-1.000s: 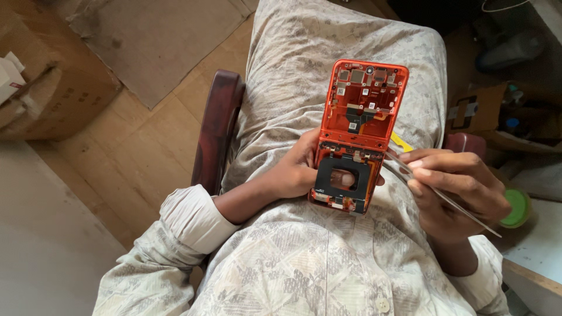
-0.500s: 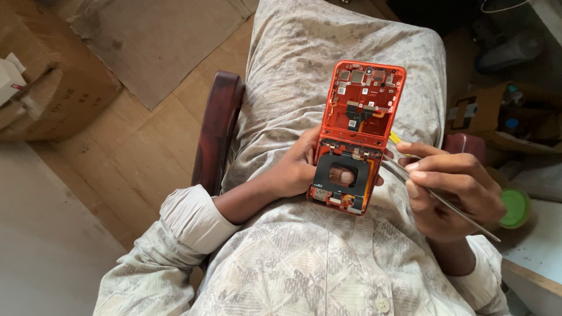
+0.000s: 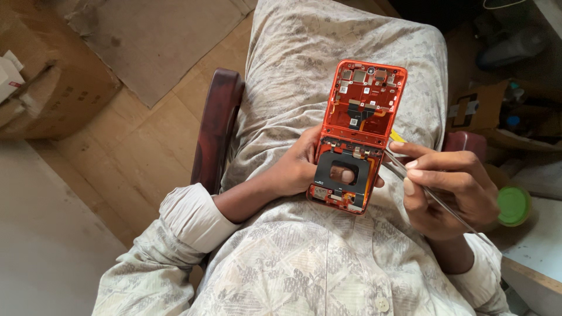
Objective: The person holds a disassembled red smartphone on their lap and uses a metal spudger to pry and lift internal components, including a black shielding plate and ribbon cables. The person repeatedly adjusts the phone and tools while working on the internal assembly.
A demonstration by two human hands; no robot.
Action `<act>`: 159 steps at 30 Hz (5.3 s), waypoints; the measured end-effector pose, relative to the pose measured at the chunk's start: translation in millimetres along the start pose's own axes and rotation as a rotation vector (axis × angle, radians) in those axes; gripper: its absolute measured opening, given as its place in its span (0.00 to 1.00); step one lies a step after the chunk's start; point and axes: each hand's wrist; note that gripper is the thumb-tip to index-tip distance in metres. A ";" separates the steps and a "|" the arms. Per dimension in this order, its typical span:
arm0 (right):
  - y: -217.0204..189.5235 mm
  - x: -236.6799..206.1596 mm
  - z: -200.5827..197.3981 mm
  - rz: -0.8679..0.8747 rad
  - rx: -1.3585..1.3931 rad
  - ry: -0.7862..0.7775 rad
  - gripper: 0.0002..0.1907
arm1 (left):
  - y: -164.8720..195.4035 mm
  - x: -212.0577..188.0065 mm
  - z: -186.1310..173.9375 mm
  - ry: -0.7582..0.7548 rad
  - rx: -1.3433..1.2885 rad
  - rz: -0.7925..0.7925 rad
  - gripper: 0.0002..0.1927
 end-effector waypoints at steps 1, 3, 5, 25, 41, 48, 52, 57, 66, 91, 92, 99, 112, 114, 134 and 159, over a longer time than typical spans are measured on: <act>0.2 -0.3 0.8 -0.003 0.001 0.004 0.04 | 0.0 0.4 -0.5 -0.009 0.009 0.006 0.34; 0.0 -2.0 1.8 0.000 0.003 0.009 0.03 | -1.6 -0.5 -1.4 -0.022 0.025 0.019 0.34; 0.5 -3.6 2.9 0.012 0.009 0.012 0.03 | -3.5 -1.2 -2.2 0.004 0.022 0.019 0.34; 24.6 -20.1 5.6 0.051 0.276 0.131 0.20 | -12.8 9.3 -6.1 0.338 -0.225 0.093 0.28; 8.0 4.1 15.6 0.379 -0.163 -0.215 0.14 | -25.1 12.4 -17.9 0.473 -0.327 -0.023 0.21; 15.3 11.9 17.9 0.491 -0.152 -0.233 0.08 | -25.5 12.4 -20.6 0.439 -0.332 -0.028 0.19; 23.1 10.5 21.4 0.611 -0.062 -0.230 0.06 | -28.8 12.3 -23.7 0.477 -0.317 -0.059 0.16; 29.4 6.7 26.8 0.646 0.098 -0.190 0.06 | -35.0 14.1 -29.5 0.490 -0.361 -0.110 0.14; 29.6 5.8 28.2 0.641 0.099 -0.184 0.07 | -37.0 13.3 -31.9 0.483 -0.387 -0.088 0.16; 71.9 -36.5 -46.7 0.711 1.099 0.115 0.46 | -15.8 6.4 -7.8 0.270 -0.071 0.110 0.26; 71.0 -36.0 -45.4 0.712 1.088 0.133 0.45 | -15.6 6.7 -7.5 0.267 -0.044 0.121 0.26; 93.3 -48.7 -54.8 0.517 1.034 0.080 0.41 | -14.5 8.1 -5.4 0.260 -0.045 0.155 0.27; 94.7 -53.0 -56.6 0.477 0.875 0.179 0.12 | -5.0 4.9 -1.4 0.148 0.174 0.166 0.30; 84.3 -43.1 -51.5 0.443 0.854 0.103 0.12 | -5.1 5.3 -1.3 0.137 0.219 0.174 0.30; 45.8 -23.4 -21.9 0.567 0.565 0.014 0.07 | -4.6 0.3 -1.5 0.063 0.238 0.151 0.28; 5.6 9.0 2.2 -0.004 -0.369 -0.096 0.08 | -31.4 -4.6 -19.4 0.072 0.419 -0.019 0.24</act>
Point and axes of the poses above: each hand's wrist, its own x-axis towards the middle knuckle, its own z-axis out of the palm, y = z × x, and after that the axes turned 6 degrees about z, right-handed
